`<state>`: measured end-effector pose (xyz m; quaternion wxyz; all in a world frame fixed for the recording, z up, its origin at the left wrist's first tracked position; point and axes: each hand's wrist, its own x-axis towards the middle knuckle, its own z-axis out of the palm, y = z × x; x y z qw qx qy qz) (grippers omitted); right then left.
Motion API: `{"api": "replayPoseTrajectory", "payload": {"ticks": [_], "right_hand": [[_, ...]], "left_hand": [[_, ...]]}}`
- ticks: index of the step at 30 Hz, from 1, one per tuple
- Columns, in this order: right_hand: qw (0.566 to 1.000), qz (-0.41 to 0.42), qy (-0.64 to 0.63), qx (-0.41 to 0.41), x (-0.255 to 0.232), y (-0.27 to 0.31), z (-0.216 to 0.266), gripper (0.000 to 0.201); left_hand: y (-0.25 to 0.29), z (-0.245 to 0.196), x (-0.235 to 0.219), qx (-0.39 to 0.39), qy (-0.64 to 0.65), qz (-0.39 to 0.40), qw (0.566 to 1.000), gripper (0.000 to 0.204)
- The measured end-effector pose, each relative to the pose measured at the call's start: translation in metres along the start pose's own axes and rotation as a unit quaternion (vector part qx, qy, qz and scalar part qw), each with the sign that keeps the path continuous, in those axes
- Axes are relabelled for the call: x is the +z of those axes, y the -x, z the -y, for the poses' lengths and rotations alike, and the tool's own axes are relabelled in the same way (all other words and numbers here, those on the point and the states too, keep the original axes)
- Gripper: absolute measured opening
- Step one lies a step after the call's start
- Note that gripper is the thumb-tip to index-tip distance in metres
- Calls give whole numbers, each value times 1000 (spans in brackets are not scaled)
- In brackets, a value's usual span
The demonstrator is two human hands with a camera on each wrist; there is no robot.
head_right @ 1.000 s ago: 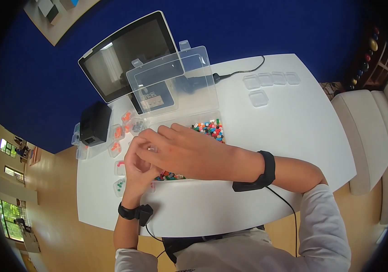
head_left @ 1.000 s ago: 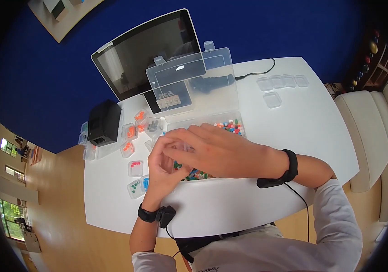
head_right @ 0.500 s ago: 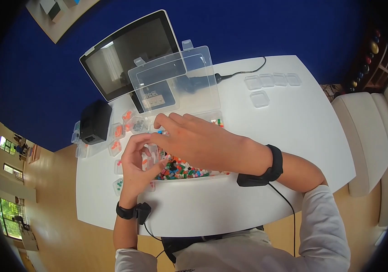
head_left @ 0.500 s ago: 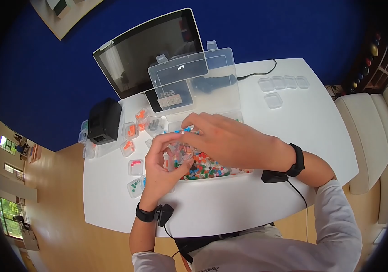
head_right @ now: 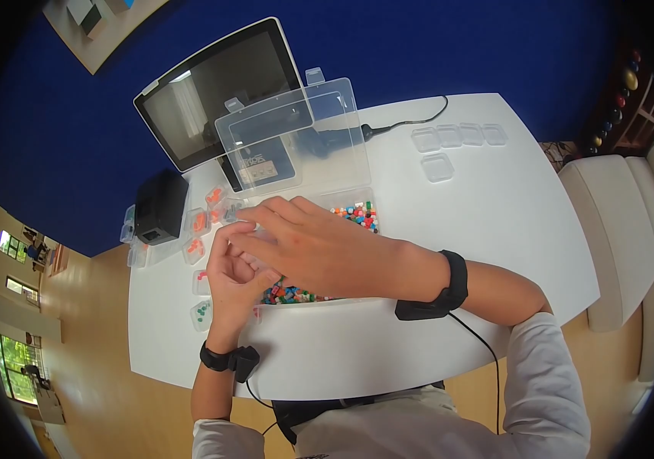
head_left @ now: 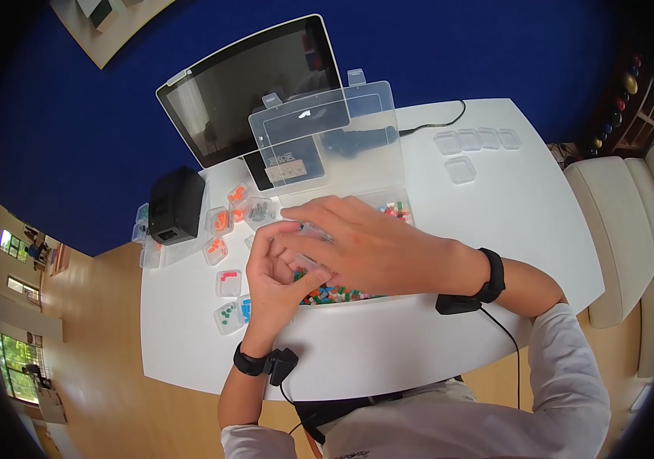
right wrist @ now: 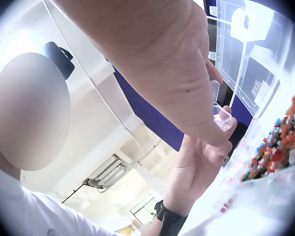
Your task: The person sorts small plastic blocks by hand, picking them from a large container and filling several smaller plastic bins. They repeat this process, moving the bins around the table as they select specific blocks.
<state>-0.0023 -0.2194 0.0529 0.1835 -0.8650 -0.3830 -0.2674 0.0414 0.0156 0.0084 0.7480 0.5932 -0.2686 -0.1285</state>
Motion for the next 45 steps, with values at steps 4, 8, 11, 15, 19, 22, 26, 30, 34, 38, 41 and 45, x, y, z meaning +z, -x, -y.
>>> {"api": "replayPoseTrajectory", "payload": {"ticks": [4, 8, 11, 15, 19, 22, 26, 30, 34, 38, 41, 45], "right_hand": [[999, 13, -49, -14, 15, 3, -2, 52], [994, 12, -110, -3, 13, 3, -4, 62], [989, 56, -132, 32, 3, 0, -3, 72], [982, 75, -114, 129, -21, 4, -7, 64], [936, 106, -114, 315, -73, 14, -16, 56], [967, -60, 3, 248, -81, 65, -52, 47], [922, -105, 157, 338, -111, 132, -82, 39], [863, -136, 172, 456, -101, 185, -105, 39], [857, -136, 152, 474, -76, 205, -120, 40], [869, -68, 145, 469, -60, 223, -132, 52], [878, -14, 180, 444, -51, 238, -136, 62], [887, -76, 129, 437, -50, 229, -121, 60]], "left_hand": [[0, 5, 4, 7, 43, -9, 999, 76], [0, 9, -4, 29, -1, 3, 1000, 67], [0, 10, -8, 51, -43, -9, 998, 57], [0, 0, -7, 53, -96, -11, 994, 41], [3, -5, -5, 39, -83, -26, 995, 34], [5, -9, -2, 48, -100, -45, 993, 30], [8, -10, 2, 55, -79, -30, 995, 29], [8, -11, 3, 42, -107, -30, 993, 28], [8, -8, 1, 38, -97, -21, 994, 27], [7, -10, 0, 31, -100, -21, 994, 26], [7, -10, -2, 30, -91, -19, 995, 25], [6, -8, -1, 26, -85, -24, 996, 25]]}}
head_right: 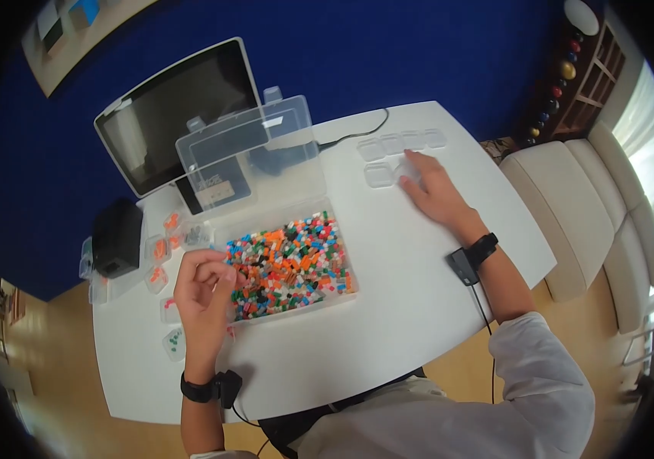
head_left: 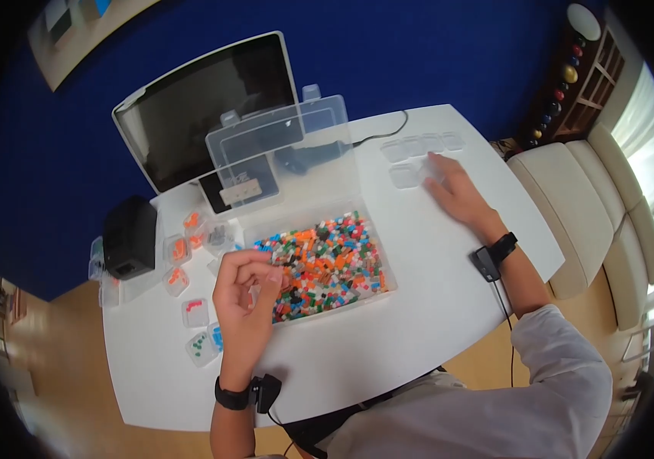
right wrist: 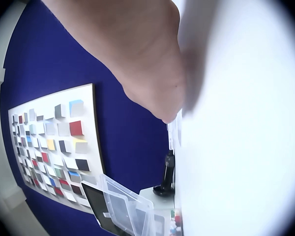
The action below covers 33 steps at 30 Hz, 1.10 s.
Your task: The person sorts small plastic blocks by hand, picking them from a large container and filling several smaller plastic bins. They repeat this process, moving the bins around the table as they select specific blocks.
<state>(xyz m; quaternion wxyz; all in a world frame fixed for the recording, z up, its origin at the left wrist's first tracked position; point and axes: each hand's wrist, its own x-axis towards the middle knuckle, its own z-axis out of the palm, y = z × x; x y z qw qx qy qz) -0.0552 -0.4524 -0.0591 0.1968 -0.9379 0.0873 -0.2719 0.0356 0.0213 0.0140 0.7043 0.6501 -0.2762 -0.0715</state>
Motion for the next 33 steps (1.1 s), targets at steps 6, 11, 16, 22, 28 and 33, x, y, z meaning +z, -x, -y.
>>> {"api": "replayPoseTrajectory", "payload": {"ticks": [6, 11, 16, 22, 28, 33], "right_hand": [[999, -10, -27, 44, -6, -8, 2, 24], [997, -13, -65, 33, -4, -8, 0, 17], [993, -19, -109, 44, -2, -8, 2, 23], [981, -70, -172, 47, 5, -8, -10, 20], [984, -72, -155, 49, 0, -8, -10, 16], [981, -79, -174, 42, -2, -8, -3, 14]], "left_hand": [[-1, -2, -5, 5, -3, 22, 1000, 25], [-1, -8, -4, 18, -20, 14, 1000, 22], [-7, -33, -50, 49, -397, -20, 916, 19], [-1, -22, -130, -30, -576, -54, 815, 41], [4, -16, -134, -101, -585, 1, 805, 67], [1, -13, -134, -166, -567, -13, 807, 74]]}}
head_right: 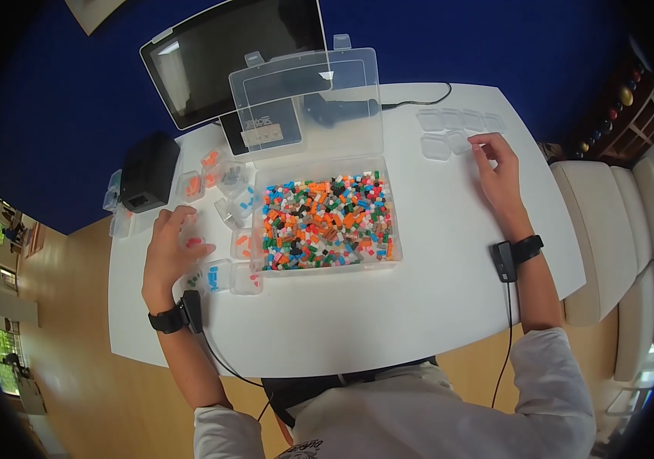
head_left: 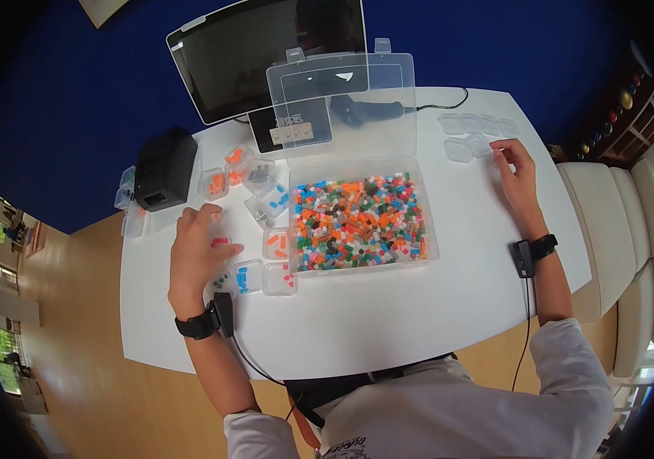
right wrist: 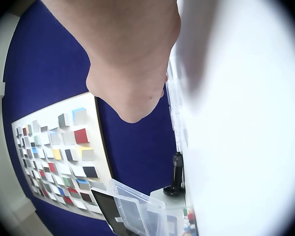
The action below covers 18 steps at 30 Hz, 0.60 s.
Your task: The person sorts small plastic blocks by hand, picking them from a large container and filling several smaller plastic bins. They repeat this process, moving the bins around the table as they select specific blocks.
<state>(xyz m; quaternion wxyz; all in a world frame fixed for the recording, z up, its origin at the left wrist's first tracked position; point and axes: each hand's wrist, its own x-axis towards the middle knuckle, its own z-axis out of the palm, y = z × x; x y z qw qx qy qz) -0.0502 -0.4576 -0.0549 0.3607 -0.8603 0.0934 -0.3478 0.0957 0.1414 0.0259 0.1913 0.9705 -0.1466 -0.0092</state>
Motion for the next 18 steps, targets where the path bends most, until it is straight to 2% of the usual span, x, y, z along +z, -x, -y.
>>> {"api": "replayPoseTrajectory", "payload": {"ticks": [6, 8, 9, 11, 12, 14, 15, 17, 18], "right_hand": [[1000, -2, -12, 2, -3, 0, -1, 14], [1000, 1, -13, 6, -3, 1, -2, 15], [1000, 1, -13, 7, -3, 1, -2, 15], [1000, 0, -14, 7, -4, 0, -1, 15], [1000, 0, -15, 8, -4, 0, -1, 15], [1000, -1, -15, 9, -6, -1, 4, 15], [1000, 2, -21, 6, -6, -1, 6, 15], [999, -14, -29, 9, -4, 0, 16, 15], [998, -17, -58, 0, -2, 0, 22, 16]], "left_hand": [[1, 8, 5, -50, -53, -45, 996, 92], [0, 10, 7, -147, -118, 2, 982, 105], [-1, 11, 5, -147, -119, 2, 982, 105], [-4, 15, 2, -167, -6, 7, 986, 110], [-4, 16, 1, -167, -6, 7, 986, 110], [1, 17, 0, -96, -22, -55, 994, 95], [5, 14, -1, -93, -25, -54, 994, 95], [7, -15, -12, -36, 13, -163, 986, 80], [8, -28, -12, 54, 54, -240, 968, 55]]}}
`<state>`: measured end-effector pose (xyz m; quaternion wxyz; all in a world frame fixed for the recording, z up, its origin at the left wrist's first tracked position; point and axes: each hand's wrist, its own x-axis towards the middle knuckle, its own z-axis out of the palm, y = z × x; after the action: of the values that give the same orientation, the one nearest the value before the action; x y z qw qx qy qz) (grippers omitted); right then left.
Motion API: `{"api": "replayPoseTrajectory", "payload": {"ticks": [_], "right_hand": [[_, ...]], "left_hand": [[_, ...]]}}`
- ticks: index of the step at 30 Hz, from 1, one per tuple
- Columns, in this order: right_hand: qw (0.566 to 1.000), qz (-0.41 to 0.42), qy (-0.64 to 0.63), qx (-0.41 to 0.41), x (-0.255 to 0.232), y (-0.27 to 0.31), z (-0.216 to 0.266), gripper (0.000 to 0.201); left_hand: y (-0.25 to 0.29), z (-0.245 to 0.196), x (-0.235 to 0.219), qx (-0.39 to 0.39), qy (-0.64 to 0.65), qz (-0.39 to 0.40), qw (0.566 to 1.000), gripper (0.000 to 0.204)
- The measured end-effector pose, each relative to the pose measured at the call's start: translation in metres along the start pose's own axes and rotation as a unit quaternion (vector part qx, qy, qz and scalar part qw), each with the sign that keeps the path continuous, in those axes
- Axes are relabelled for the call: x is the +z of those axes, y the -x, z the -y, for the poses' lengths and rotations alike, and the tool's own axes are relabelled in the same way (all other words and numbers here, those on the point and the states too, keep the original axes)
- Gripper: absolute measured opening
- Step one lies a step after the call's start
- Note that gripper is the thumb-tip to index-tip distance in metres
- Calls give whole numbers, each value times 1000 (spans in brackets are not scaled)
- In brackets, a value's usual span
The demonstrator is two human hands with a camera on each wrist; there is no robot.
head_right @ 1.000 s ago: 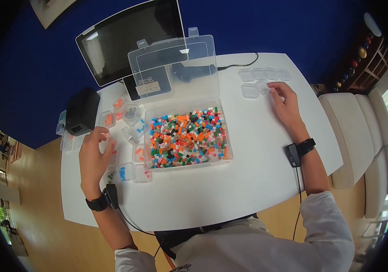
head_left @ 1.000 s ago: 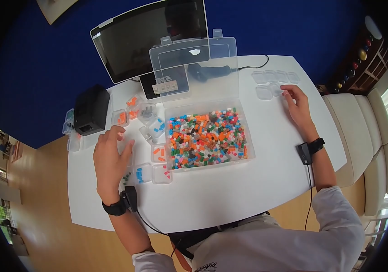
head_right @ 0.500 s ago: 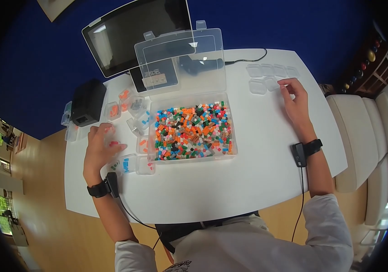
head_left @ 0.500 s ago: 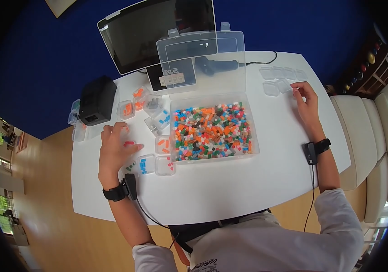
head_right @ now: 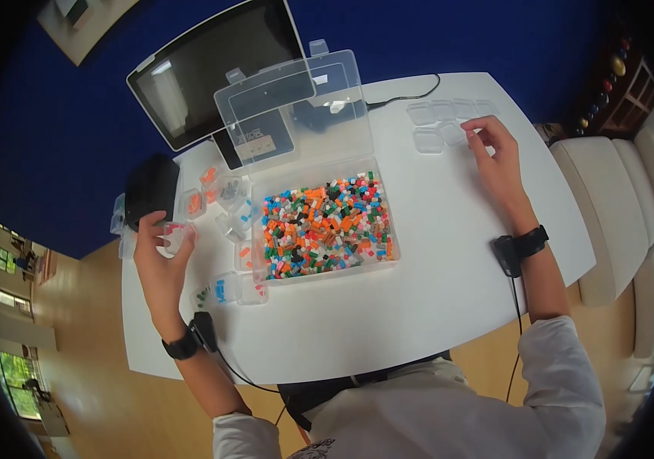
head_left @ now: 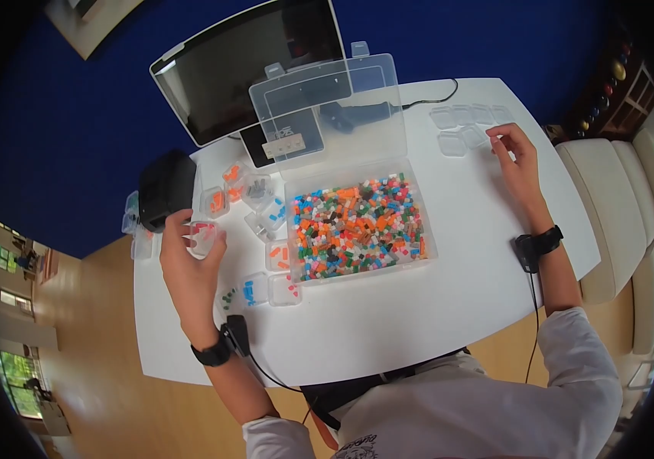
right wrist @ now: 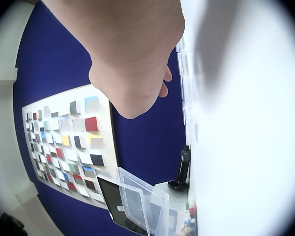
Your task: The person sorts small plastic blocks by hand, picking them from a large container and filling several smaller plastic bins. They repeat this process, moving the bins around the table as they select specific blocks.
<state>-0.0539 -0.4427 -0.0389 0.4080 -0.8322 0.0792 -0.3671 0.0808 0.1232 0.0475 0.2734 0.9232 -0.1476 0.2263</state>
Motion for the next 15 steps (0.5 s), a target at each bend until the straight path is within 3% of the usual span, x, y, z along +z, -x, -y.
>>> {"api": "replayPoseTrajectory", "payload": {"ticks": [1, 3, 4, 7, 8, 10, 11, 13, 14, 15], "right_hand": [[1000, 1, -26, -9, 2, 2, 8, 16], [999, 10, -48, 1, 10, 11, 39, 16], [997, 24, -76, 5, 16, 17, 54, 16], [989, 96, -106, -38, 36, 49, 104, 16], [984, 120, -65, -115, 42, 54, 118, 17], [969, 195, -113, -103, 52, 64, 147, 21], [970, 191, -113, -100, 58, 63, 155, 21], [945, 235, -132, -184, 71, 63, 169, 29], [946, 232, -133, -181, 77, 61, 175, 29], [938, 246, -102, -224, 84, 57, 180, 33]], "left_hand": [[-1, -17, 5, 10, 1, 5, 1000, 55], [6, -46, 16, 30, 215, -17, 976, 46], [11, -48, 29, 40, 305, 10, 952, 41], [31, -65, 48, 107, 291, 104, 945, 43], [35, -72, 55, 111, 289, 104, 945, 43], [42, -85, 67, 164, 355, 145, 909, 58], [46, -92, 70, 167, 355, 150, 908, 58], [53, -102, 71, 146, 364, 156, 907, 72], [57, -96, 77, 143, 375, 166, 901, 82], [59, -94, 80, 145, 373, 170, 901, 82]]}}
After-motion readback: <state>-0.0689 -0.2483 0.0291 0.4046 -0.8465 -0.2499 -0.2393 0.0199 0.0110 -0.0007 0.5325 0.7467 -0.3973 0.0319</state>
